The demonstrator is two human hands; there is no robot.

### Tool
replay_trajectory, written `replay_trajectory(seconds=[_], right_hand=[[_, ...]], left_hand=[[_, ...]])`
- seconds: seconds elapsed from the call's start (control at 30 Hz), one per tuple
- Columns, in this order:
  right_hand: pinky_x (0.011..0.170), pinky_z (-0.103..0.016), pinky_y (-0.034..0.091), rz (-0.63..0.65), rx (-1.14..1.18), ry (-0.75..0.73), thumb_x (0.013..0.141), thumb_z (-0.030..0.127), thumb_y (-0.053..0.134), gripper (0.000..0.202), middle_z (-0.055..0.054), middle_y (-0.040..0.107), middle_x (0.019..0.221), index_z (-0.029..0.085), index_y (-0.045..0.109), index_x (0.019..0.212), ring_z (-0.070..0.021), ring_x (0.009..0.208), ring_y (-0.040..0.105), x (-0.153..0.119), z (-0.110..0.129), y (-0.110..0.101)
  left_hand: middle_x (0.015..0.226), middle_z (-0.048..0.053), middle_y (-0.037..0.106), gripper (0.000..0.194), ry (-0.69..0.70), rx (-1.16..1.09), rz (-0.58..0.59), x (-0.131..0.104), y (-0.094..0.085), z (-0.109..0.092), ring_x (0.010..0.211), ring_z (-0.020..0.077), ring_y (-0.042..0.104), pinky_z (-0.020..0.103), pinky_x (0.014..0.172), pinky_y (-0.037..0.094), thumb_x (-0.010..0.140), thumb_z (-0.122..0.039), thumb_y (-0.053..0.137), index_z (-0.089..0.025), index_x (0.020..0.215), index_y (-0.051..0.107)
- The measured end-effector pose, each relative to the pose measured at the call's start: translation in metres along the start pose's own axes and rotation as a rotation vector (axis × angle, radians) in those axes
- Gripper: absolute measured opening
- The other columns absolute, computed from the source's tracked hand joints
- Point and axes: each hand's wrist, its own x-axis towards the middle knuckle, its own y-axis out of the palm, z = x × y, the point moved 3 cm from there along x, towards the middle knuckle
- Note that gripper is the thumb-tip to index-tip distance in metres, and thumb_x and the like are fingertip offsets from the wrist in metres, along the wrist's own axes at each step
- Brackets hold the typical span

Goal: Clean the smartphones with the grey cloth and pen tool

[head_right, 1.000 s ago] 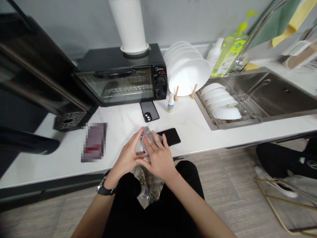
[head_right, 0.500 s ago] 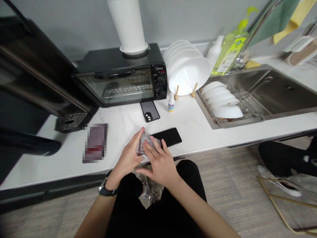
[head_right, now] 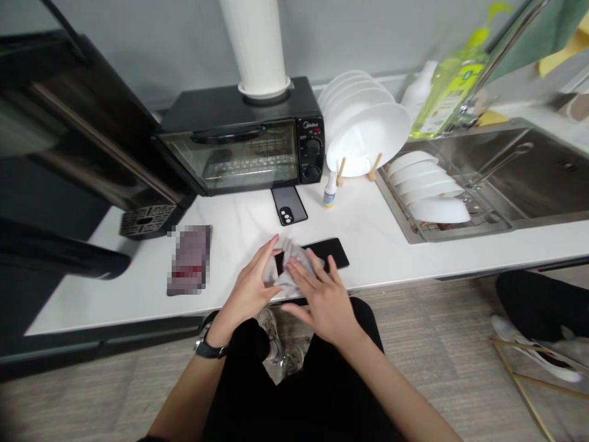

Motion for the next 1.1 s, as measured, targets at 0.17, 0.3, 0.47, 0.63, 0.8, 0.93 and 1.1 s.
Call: replay_trajectory(seconds=[0.17, 0.3, 0.47, 0.63, 0.8, 0.93, 1.1], right_hand=[[0.127, -0.075, 0.016, -0.118, -0.133, 0.254, 0.108, 0.056, 0.046, 0.071, -0.007, 0.047, 0.166, 0.022, 0.032, 0.168, -0.0405, 0.164, 0.019, -0.003, -0.043, -0.012], [0.13, -0.067, 0.02, -0.06, -0.005, 0.066, 0.103, 0.069, 0.047, 0.083, -0.011, 0.045, 0.167, 0.013, 0.04, 0.164, -0.0371, 0.163, 0.024, 0.021, 0.004, 0.008], [0.131, -0.066, 0.017, -0.032, -0.061, 0.077, 0.106, 0.065, 0.045, 0.075, -0.005, 0.045, 0.167, 0.022, 0.036, 0.166, -0.036, 0.164, 0.022, -0.016, -0.016, -0.006], [0.128, -0.074, 0.015, -0.135, -0.137, 0.256, 0.107, 0.062, 0.045, 0.073, -0.007, 0.047, 0.166, 0.018, 0.04, 0.165, -0.0416, 0.164, 0.018, -0.005, -0.044, -0.012], [0.131, -0.065, 0.021, -0.027, 0.017, -0.01, 0.1, 0.074, 0.048, 0.087, -0.008, 0.045, 0.167, 0.016, 0.041, 0.164, -0.0356, 0.163, 0.024, 0.008, 0.011, 0.007], [0.129, -0.07, 0.021, -0.061, -0.075, 0.129, 0.106, 0.059, 0.049, 0.073, -0.004, 0.047, 0.166, 0.026, 0.031, 0.169, -0.0359, 0.164, 0.022, -0.021, -0.027, -0.011], [0.128, -0.074, 0.016, -0.144, -0.119, 0.24, 0.104, 0.063, 0.048, 0.077, -0.009, 0.048, 0.165, 0.019, 0.036, 0.167, -0.0413, 0.164, 0.019, -0.001, -0.029, -0.008]], left_hand=[[0.173, 0.007, 0.037, 0.106, -0.003, 0.007, -0.015, 0.002, 0.0, 0.001, 0.147, 0.0263, 0.055, 0.044, 0.127, 0.041, 0.089, -0.025, 0.081, -0.04, 0.17, 0.015], [0.174, 0.007, 0.035, 0.103, 0.012, 0.011, -0.007, 0.001, 0.0, 0.003, 0.154, 0.0272, 0.047, 0.044, 0.128, 0.039, 0.091, -0.021, 0.077, -0.039, 0.17, 0.014], [0.172, 0.008, 0.037, 0.107, -0.004, 0.011, -0.009, 0.001, 0.0, 0.002, 0.149, 0.0267, 0.053, 0.043, 0.126, 0.041, 0.089, -0.023, 0.081, -0.039, 0.17, 0.014], [0.173, 0.008, 0.037, 0.104, -0.001, 0.022, -0.014, 0.001, 0.001, 0.002, 0.147, 0.0272, 0.055, 0.044, 0.125, 0.043, 0.09, -0.027, 0.08, -0.039, 0.17, 0.015], [0.174, 0.009, 0.034, 0.103, 0.015, 0.003, -0.011, 0.0, 0.001, 0.004, 0.151, 0.0283, 0.05, 0.044, 0.125, 0.043, 0.091, -0.022, 0.076, -0.037, 0.171, 0.013], [0.174, 0.008, 0.035, 0.108, -0.004, 0.007, 0.0, 0.001, 0.001, 0.002, 0.148, 0.026, 0.054, 0.043, 0.125, 0.042, 0.089, -0.025, 0.081, -0.039, 0.17, 0.012], [0.174, 0.008, 0.035, 0.105, -0.004, 0.003, -0.008, 0.001, 0.0, 0.002, 0.147, 0.0269, 0.054, 0.044, 0.125, 0.043, 0.091, -0.026, 0.079, -0.04, 0.17, 0.013]])
